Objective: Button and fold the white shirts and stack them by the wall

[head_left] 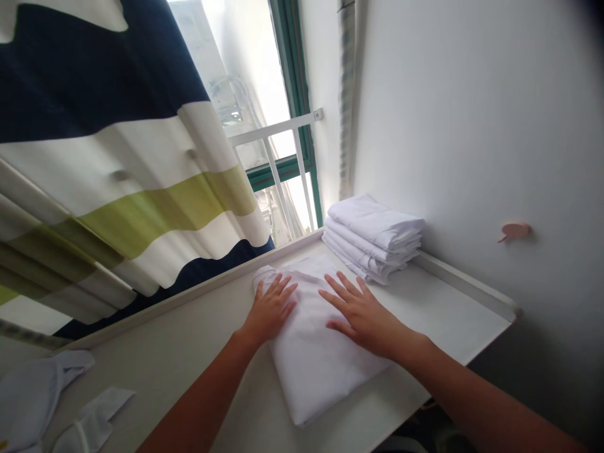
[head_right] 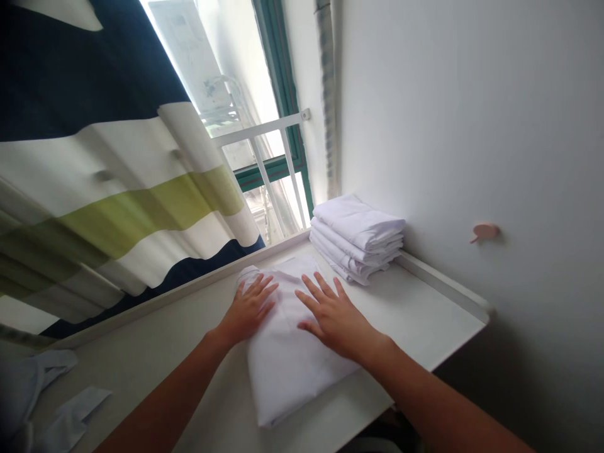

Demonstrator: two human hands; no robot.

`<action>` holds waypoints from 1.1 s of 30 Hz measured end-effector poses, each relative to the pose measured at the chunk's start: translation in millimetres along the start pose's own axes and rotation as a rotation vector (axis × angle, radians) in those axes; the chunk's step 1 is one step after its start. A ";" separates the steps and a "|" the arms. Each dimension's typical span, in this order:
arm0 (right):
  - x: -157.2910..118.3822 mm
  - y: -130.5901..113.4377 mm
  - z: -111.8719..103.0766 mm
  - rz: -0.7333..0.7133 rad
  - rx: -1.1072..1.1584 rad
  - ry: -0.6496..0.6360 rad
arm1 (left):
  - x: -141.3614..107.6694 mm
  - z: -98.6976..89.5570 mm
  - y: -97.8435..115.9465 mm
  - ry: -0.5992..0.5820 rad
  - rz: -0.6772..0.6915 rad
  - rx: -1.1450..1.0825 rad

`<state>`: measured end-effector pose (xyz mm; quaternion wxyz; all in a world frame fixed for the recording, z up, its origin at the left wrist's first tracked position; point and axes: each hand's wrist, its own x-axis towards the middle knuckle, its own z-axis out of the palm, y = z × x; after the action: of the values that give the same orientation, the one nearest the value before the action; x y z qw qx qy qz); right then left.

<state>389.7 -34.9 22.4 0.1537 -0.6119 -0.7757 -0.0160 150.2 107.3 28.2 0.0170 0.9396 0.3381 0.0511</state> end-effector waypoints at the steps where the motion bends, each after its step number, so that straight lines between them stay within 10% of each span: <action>1: 16.2 5.2 1.8 -0.025 0.026 -0.048 | -5.9 -3.6 10.6 0.003 0.021 0.001; 10: 55.6 49.8 65.0 0.025 0.136 -0.273 | -34.9 10.9 28.6 -0.216 0.071 -0.166; 17: 52.6 53.1 65.7 0.021 0.115 -0.227 | -37.2 13.9 18.4 -0.184 0.066 -0.349; 23: 90.2 53.8 49.0 -0.134 0.096 -0.177 | -6.4 8.6 -26.3 0.026 -0.012 -0.205; 33: 115.6 71.0 78.7 -0.106 0.204 -0.292 | 18.9 44.7 -82.8 -0.070 -0.153 -0.152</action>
<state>416.6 108.8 -34.3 0.0999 -0.5471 -0.8186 0.1436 117.0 183.3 -20.1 0.1041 0.9082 0.4031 0.0422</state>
